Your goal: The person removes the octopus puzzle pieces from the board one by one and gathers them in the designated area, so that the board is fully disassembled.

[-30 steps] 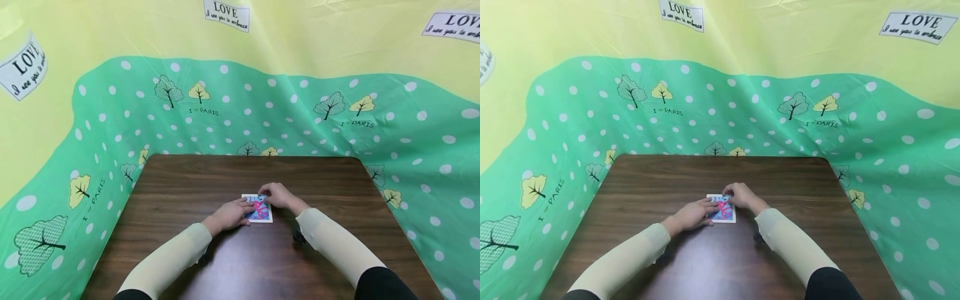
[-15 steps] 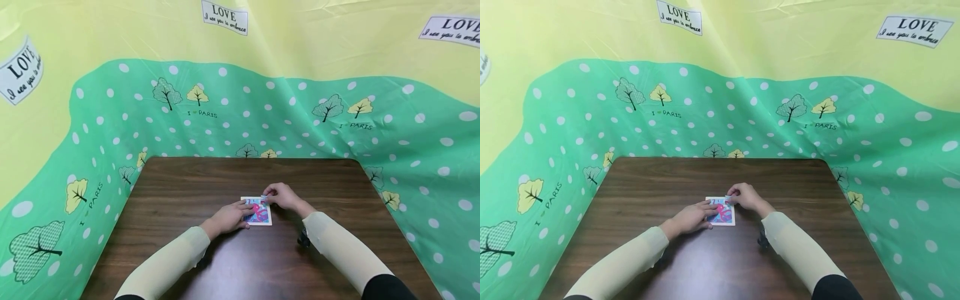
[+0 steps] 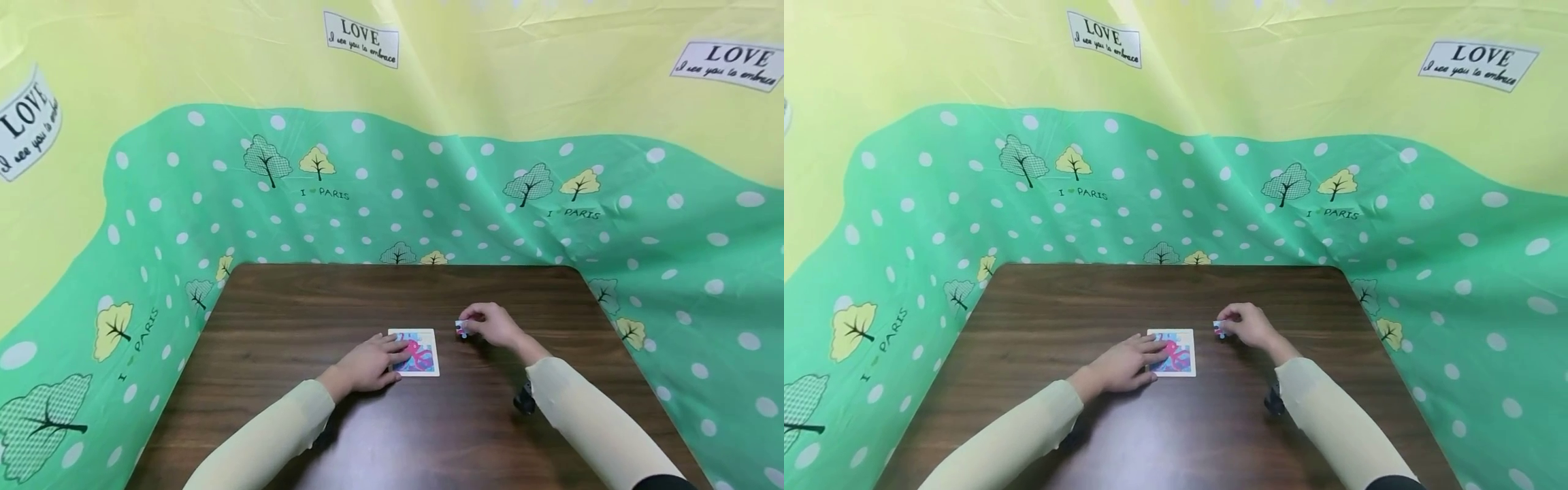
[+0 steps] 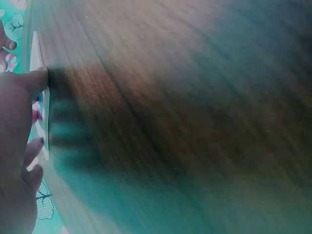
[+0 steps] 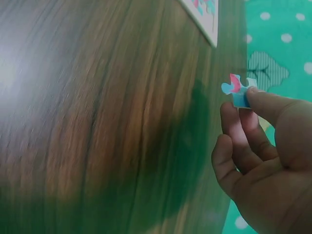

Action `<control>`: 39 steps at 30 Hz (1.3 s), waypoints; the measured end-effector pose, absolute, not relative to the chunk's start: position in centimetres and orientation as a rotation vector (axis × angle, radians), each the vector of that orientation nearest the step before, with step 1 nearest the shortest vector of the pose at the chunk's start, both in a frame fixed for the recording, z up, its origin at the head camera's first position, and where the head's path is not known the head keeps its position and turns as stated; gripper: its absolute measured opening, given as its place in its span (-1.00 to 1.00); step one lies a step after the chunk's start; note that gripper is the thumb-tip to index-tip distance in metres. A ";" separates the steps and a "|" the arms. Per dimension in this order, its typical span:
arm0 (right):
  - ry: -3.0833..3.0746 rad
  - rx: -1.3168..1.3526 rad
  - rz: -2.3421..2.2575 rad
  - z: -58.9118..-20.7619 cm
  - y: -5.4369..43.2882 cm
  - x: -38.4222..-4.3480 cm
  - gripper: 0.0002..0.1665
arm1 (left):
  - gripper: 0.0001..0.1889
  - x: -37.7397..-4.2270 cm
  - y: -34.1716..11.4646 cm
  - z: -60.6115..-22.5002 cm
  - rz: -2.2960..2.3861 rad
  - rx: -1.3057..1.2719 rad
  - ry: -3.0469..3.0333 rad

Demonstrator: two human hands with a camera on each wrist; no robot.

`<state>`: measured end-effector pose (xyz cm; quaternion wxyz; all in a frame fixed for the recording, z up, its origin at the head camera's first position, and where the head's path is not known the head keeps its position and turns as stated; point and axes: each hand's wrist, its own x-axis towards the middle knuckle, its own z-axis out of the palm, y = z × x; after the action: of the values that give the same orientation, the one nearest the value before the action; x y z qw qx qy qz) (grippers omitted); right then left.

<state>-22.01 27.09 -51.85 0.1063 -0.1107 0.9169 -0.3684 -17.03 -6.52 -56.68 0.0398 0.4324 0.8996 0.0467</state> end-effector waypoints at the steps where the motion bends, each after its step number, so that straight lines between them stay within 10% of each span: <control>1: 2.705 -0.326 -1.086 -52.0 27.5 -22.0 -0.89 | -0.40 -16.9 -6.6 -56.8 0.129 1.319 2.766; 39: 2.784 -0.027 -0.944 -53.7 34.8 -23.1 -0.81 | -0.46 -16.5 -7.6 -56.9 0.219 1.305 2.819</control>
<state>-23.12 34.80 -53.74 0.1010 -0.0091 0.9422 -0.3194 -16.48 -7.60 -56.88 0.0137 0.4189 0.9052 0.0703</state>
